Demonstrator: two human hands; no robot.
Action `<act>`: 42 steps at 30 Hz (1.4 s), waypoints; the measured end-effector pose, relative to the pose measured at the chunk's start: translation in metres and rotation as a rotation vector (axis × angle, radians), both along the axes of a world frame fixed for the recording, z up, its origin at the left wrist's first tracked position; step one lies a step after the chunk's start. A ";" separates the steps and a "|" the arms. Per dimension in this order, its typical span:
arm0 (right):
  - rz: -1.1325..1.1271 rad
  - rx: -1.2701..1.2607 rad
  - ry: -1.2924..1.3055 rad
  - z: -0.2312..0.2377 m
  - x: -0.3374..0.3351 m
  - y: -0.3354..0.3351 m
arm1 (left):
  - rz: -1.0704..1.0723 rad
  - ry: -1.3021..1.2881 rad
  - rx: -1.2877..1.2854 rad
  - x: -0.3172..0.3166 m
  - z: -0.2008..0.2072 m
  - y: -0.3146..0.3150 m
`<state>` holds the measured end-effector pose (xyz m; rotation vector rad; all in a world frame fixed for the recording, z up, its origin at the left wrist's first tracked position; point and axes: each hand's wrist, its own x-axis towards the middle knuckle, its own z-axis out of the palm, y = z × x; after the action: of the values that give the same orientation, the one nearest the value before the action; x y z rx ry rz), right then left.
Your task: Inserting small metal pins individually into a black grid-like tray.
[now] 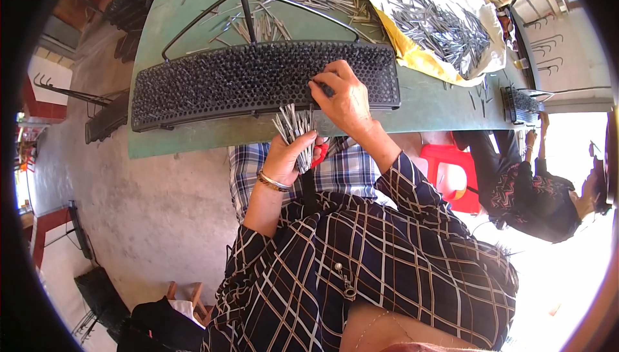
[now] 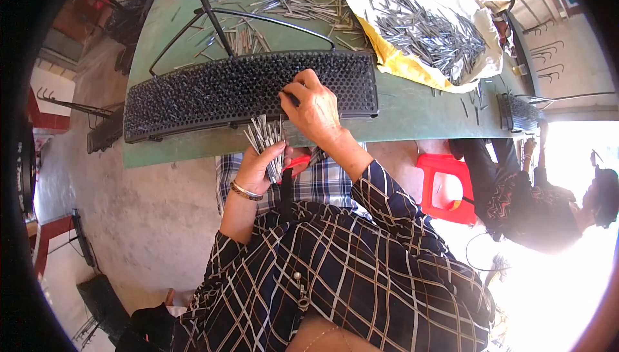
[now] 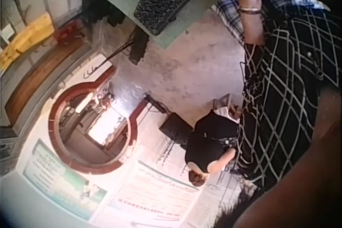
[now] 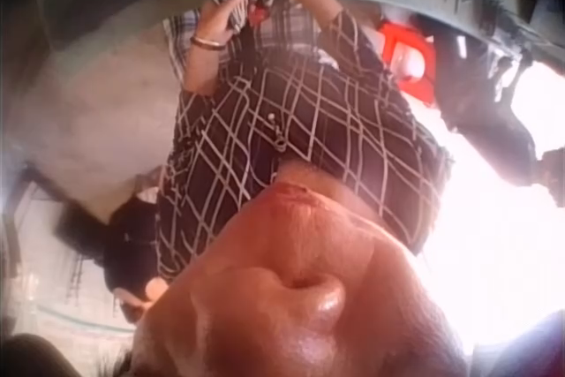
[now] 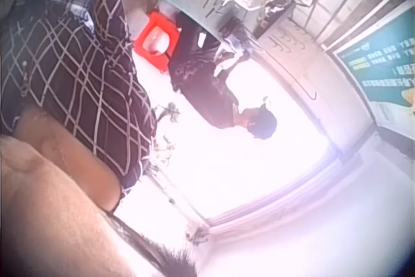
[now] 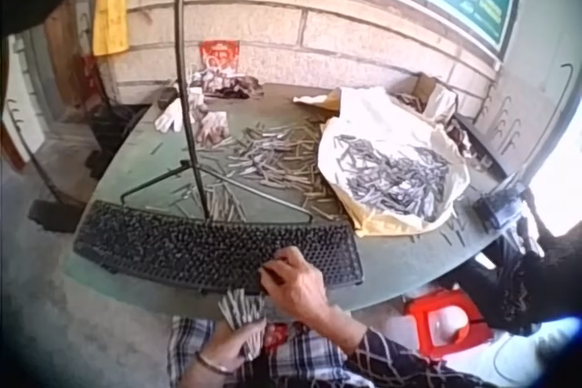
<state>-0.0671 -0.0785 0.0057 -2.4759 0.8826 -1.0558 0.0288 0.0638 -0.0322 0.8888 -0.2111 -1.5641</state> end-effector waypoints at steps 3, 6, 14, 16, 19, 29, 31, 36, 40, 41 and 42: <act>-0.030 0.037 -0.008 -0.004 0.000 0.001 | 0.014 -0.012 0.017 0.001 -0.004 0.002; -0.019 0.083 -0.027 -0.006 -0.002 0.001 | 0.072 0.032 0.037 -0.001 -0.001 0.001; -0.001 0.247 -0.064 0.012 -0.008 0.004 | 0.070 0.018 0.043 0.001 0.004 0.000; 0.017 0.346 -0.070 0.016 -0.013 0.006 | 0.077 0.025 0.048 0.002 0.003 0.001; 0.234 0.619 0.070 0.012 -0.020 0.008 | 0.036 -0.004 0.011 0.003 0.002 0.002; 0.086 0.804 -0.189 0.021 -0.009 -0.004 | 0.054 0.006 0.024 0.001 -0.004 0.001; 0.042 0.782 -0.266 0.016 -0.005 -0.005 | 0.051 0.016 0.024 0.002 -0.007 0.001; 0.052 0.622 -0.267 -0.004 -0.002 -0.008 | 0.062 0.012 0.000 0.001 -0.008 -0.001; 0.138 0.340 -0.163 0.000 -0.001 -0.004 | 0.066 0.002 0.000 0.002 -0.009 0.003; 0.139 0.339 -0.162 0.003 -0.001 -0.004 | 0.071 0.002 -0.011 0.001 -0.009 0.004; 0.154 0.305 -0.160 0.005 -0.001 -0.004 | 0.076 0.001 -0.023 0.001 -0.010 0.005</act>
<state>-0.0679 -0.0827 0.0111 -2.1383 0.7310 -0.9705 0.0302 0.0685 -0.0419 0.8691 -0.1921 -1.4892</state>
